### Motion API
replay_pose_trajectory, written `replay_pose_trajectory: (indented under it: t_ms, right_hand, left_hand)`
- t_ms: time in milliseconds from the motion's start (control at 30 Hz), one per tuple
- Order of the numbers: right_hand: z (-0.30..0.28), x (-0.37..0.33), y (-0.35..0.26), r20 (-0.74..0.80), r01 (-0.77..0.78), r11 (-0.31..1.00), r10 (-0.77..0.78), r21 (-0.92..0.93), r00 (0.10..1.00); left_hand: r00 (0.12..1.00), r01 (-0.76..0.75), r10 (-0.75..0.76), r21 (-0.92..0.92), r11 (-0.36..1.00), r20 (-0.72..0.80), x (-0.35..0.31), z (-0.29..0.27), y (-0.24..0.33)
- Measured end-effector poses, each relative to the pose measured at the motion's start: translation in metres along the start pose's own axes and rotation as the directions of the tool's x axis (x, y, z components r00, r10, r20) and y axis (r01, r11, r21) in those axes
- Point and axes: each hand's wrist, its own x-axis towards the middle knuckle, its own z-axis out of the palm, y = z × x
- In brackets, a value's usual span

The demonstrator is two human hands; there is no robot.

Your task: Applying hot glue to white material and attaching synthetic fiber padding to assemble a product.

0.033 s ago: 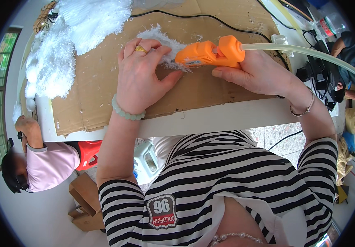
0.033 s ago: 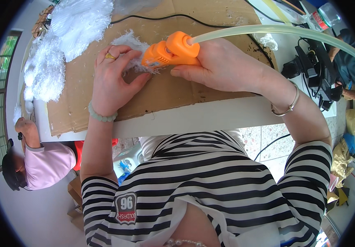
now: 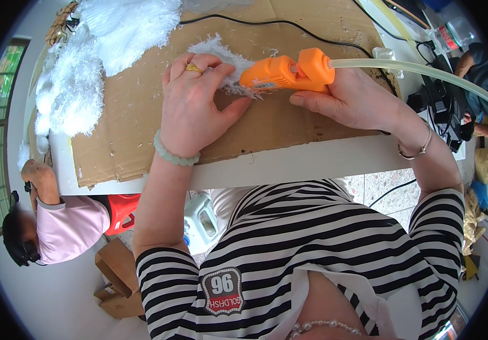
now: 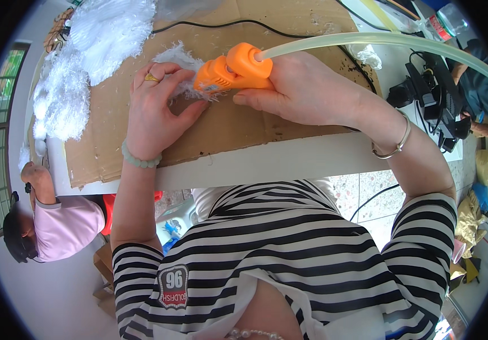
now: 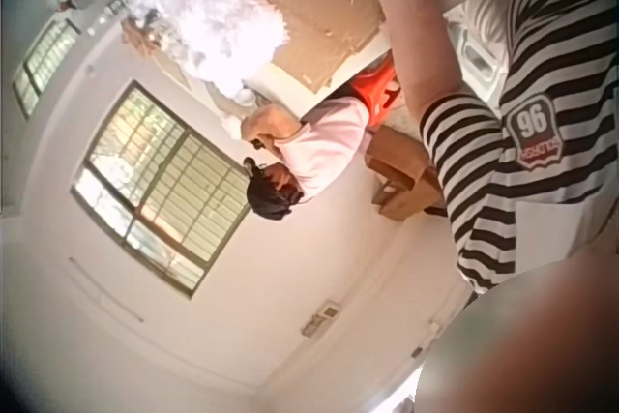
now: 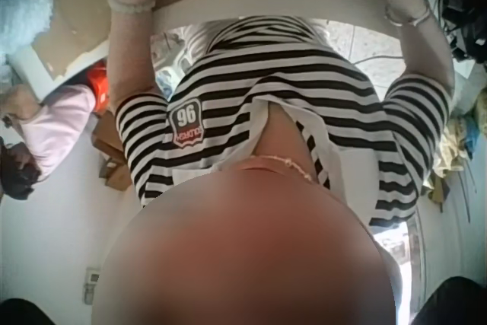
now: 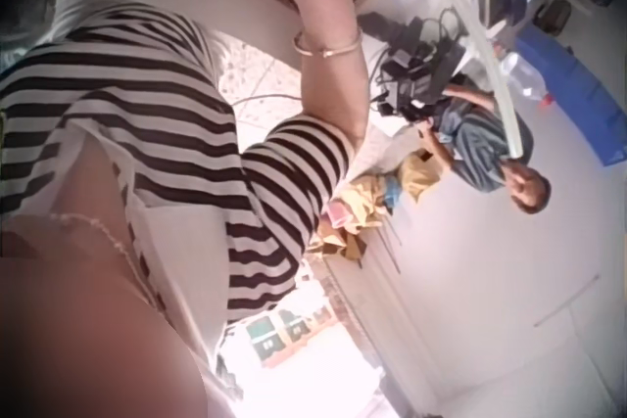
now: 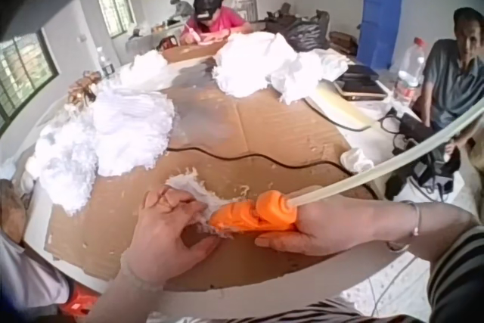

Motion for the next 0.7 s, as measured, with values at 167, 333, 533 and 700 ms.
replay_pose_trajectory:
  t_ms: [167, 333, 533, 700]
  right_hand:
    - [-0.004, -0.002, -0.005, 0.007, -0.027, 0.999, 0.027, 0.017, 1.000]
    - [-0.005, -0.006, -0.004, -0.045, 0.000, 0.998, 0.003, 0.062, 0.999]
    - [-0.002, 0.003, -0.001, 0.020, 0.009, 1.000, -0.009, 0.008, 1.000]
    - [-0.011, -0.008, -0.003, 0.010, -0.010, 0.999, 0.010, 0.032, 1.000]
  left_hand:
    - [1.000, -0.017, 0.017, 0.009, 1.000, -0.013, 0.000, 0.000, -0.001]
    - [1.000, -0.009, 0.009, 0.014, 1.000, -0.002, 0.000, -0.001, -0.001]
    - [1.000, -0.006, 0.006, 0.005, 1.000, 0.008, 0.001, 0.000, -0.001]
    - [1.000, -0.003, 0.003, -0.016, 1.000, -0.003, 0.001, 0.002, -0.001]
